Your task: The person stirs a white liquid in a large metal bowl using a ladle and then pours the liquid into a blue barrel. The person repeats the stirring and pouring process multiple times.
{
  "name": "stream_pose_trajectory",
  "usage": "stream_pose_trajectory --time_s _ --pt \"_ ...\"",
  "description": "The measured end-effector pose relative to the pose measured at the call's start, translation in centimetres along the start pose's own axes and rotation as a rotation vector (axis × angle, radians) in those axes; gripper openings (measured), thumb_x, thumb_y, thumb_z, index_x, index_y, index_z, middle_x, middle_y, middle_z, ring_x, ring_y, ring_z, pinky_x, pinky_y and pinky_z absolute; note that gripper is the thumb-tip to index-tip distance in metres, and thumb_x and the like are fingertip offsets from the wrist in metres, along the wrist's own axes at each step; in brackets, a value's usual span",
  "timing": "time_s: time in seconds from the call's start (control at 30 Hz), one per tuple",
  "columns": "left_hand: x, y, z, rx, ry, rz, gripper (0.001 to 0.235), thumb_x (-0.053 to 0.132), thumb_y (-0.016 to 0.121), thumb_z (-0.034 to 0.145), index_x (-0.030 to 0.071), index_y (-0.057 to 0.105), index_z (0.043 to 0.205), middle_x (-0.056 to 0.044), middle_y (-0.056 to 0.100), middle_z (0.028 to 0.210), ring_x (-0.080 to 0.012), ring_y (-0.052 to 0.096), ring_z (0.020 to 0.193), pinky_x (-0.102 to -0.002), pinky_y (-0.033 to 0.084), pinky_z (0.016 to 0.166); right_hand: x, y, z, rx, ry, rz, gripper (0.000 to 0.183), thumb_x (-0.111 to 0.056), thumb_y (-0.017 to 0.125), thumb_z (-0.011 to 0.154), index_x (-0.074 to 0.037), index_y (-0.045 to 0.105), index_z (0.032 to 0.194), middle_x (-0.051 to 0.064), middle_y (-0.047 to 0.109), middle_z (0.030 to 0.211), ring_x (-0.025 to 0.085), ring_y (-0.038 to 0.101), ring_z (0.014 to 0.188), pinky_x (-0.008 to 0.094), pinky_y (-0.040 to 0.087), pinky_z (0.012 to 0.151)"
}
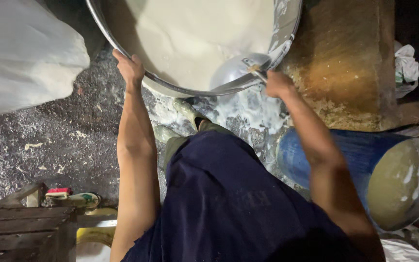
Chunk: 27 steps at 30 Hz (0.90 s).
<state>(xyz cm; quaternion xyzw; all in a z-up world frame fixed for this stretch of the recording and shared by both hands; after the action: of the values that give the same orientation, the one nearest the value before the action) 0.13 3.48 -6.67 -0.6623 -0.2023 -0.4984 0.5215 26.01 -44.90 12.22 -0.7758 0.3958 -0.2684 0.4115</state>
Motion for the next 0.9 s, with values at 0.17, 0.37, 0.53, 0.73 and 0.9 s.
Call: stream_pose_trajectory --time_s 0.17,0.37,0.53,0.73,0.9 --pt "-0.1 -0.3 -0.1 -0.027 0.068 -0.048 0.065 0.014 0.057 0.093 -0.004 0.021 0.144 -0.043 0.065 0.110 -0.0585 0.066 0.101 -0.060 0.052 0.093 1.8 -6.4 -4.8 0.006 0.084 -0.041 0.030 -0.012 0.063 0.088 -0.011 0.060 0.118 0.018 0.073 0.105 0.037 0.072 0.096 0.051 0.057 0.082" --pt "0.0 -0.9 -0.3 -0.085 0.017 -0.030 0.066 0.014 0.054 0.094 -0.006 0.017 0.145 -0.048 0.060 0.112 -0.0601 0.065 0.102 -0.060 0.051 0.096 5.6 -13.6 -9.9 0.139 0.083 -0.239 0.035 -0.020 0.060 0.092 -0.016 0.063 0.127 0.016 0.074 0.107 0.037 0.072 0.094 0.050 0.056 0.082" --pt "0.5 -1.6 -0.5 -0.089 0.029 0.002 0.066 0.016 0.054 0.093 -0.006 0.018 0.143 -0.046 0.064 0.108 -0.0595 0.067 0.096 -0.063 0.051 0.090 12.7 -17.8 -12.8 0.196 0.118 -0.227 0.062 -0.016 0.064 0.084 -0.015 0.061 0.145 0.023 0.073 0.116 0.044 0.071 0.103 0.055 0.056 0.083" --pt "1.6 -2.7 -1.1 -0.139 -0.009 -0.010 0.069 0.017 0.051 0.092 -0.006 0.014 0.145 -0.046 0.063 0.109 -0.0577 0.069 0.092 -0.060 0.058 0.087 22.0 -18.7 -13.6 0.359 0.050 -0.324 0.061 -0.016 0.072 0.087 -0.011 0.056 0.145 0.021 0.070 0.119 0.040 0.071 0.106 0.050 0.057 0.087" --pt "2.2 -2.9 -1.4 -0.138 -0.034 0.046 0.068 0.015 0.052 0.092 -0.005 0.016 0.146 -0.045 0.064 0.108 -0.0589 0.068 0.093 -0.061 0.055 0.090 25.8 -17.6 -10.3 0.445 -0.003 -0.450 0.063 -0.017 0.079 0.089 -0.007 0.051 0.144 0.019 0.067 0.121 0.037 0.071 0.108 0.045 0.058 0.090"
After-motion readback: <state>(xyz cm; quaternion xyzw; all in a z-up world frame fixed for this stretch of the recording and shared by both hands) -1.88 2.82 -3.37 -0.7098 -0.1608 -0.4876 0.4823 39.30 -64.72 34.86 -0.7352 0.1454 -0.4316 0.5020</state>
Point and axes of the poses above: each hand's wrist, its own z-axis towards the middle knuckle, its own y-axis out of the palm, x = y × z, the point moved 1 cm from there along z, towards the middle knuckle
